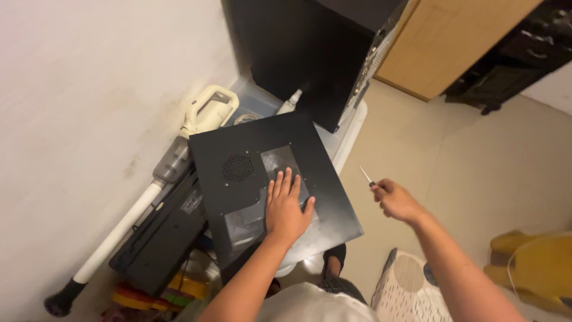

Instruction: The person uses a screwdriver to unscrew screws from a black computer case side panel resting on a small table, then lifts the panel, aligns it against the upright computer case, and presses it into place to reattach it.

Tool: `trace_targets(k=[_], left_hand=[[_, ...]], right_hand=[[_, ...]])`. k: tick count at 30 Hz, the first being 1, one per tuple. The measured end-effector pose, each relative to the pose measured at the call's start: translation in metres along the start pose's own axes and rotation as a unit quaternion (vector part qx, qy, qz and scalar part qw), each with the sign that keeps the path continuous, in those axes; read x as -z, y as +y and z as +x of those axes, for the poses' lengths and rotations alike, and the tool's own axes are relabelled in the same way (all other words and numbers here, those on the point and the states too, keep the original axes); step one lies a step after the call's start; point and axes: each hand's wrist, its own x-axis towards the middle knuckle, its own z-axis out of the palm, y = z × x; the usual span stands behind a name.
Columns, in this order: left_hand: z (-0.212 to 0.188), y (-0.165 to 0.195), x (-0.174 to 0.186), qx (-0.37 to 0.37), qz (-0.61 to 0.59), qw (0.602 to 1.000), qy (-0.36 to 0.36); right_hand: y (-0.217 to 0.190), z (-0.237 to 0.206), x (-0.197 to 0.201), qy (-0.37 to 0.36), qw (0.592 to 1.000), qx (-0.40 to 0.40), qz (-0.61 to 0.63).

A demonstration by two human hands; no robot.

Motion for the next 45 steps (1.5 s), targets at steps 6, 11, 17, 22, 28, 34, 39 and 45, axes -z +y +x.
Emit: trace_targets(k=[6, 11, 17, 22, 28, 34, 39, 45], left_hand=[[-0.003, -0.002, 0.001, 0.020, -0.021, 0.999, 0.041], [-0.004, 0.002, -0.002, 0.071, 0.001, 0.992, 0.100], [-0.005, -0.003, -0.009, 0.109, 0.066, 0.972, 0.196], [-0.004, -0.005, -0.011, 0.147, 0.103, 0.960, 0.216], [0.000, -0.001, -0.009, 0.183, 0.110, 0.949, 0.232], [0.000, 0.001, -0.008, 0.185, 0.113, 0.947, 0.237], [0.002, 0.003, -0.006, 0.191, 0.108, 0.944, 0.245], [0.003, 0.003, -0.005, 0.193, 0.105, 0.944, 0.247]], right_hand=[[0.001, 0.046, -0.028, 0.008, 0.997, 0.080, 0.010], [-0.012, 0.079, -0.034, -0.016, 0.987, 0.125, -0.102], [-0.028, 0.111, -0.039, 0.007, 0.952, 0.231, -0.202], [-0.044, 0.133, -0.049, -0.028, 0.920, 0.311, -0.237], [-0.060, 0.146, -0.065, -0.092, 0.863, 0.432, -0.246], [-0.081, 0.147, -0.083, -0.136, 0.829, 0.412, -0.353], [-0.090, 0.146, -0.092, -0.113, 0.809, 0.440, -0.373], [-0.090, 0.140, -0.097, -0.089, 0.753, 0.531, -0.378]])
